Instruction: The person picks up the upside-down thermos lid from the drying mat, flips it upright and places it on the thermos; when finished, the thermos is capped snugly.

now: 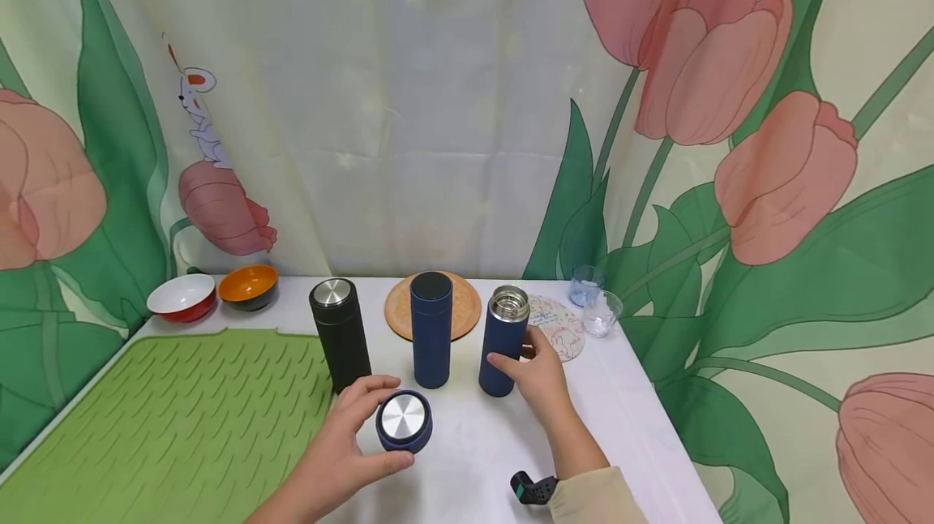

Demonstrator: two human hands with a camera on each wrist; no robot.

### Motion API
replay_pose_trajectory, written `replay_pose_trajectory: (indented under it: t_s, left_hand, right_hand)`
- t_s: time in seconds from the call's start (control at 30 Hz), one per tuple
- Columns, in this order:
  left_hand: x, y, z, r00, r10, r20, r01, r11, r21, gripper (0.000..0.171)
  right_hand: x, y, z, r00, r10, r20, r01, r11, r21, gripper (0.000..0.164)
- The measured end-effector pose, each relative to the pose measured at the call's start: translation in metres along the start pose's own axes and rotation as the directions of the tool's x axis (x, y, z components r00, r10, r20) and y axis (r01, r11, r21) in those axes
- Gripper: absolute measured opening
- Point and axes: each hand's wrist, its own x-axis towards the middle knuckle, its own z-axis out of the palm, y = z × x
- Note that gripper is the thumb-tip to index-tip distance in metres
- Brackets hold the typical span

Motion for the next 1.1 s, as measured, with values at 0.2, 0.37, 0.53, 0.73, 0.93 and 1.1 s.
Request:
replay_pose_trajectory:
  t_s: [0.2,0.37,0.53,0.73,0.93,1.1]
  left_hand:
    - [0.012,0.013,0.000,0.998,0.036,-0.050,-0.037,0.999,-0.021,0.058]
    - [0.029,0.036,0.005,0.988,0.055,-0.146,-0.059,0.998,-0.029,0.061]
    - [0.057,0.066,0.015,0.935,0.206,-0.289,-0.176,0.976,0.126,0.063]
    - [0.098,0.092,0.036,0.854,0.410,-0.321,-0.233,0.852,0.469,0.067]
    - [0.126,0.099,0.063,0.906,0.309,-0.289,-0.101,0.821,0.562,0.073]
    - [0.135,0.094,0.077,0.923,0.270,-0.274,-0.036,0.770,0.638,0.075]
  right_hand:
    - [-0.018,0.000,0.008,0.999,-0.041,0.021,0.042,0.999,-0.026,0.084]
    - [-0.023,0.001,0.012,0.998,-0.059,0.027,0.059,0.998,0.000,0.082]
    - [-0.024,0.003,0.012,0.998,-0.053,0.031,0.052,0.998,0.023,0.077]
    - [-0.024,0.007,0.008,0.997,-0.074,0.034,0.073,0.997,0.036,0.070]
    - [-0.024,0.006,0.008,0.997,-0.077,0.028,0.076,0.997,0.031,0.068]
    - [-0.026,0.004,0.010,0.996,-0.079,0.037,0.077,0.996,0.048,0.071]
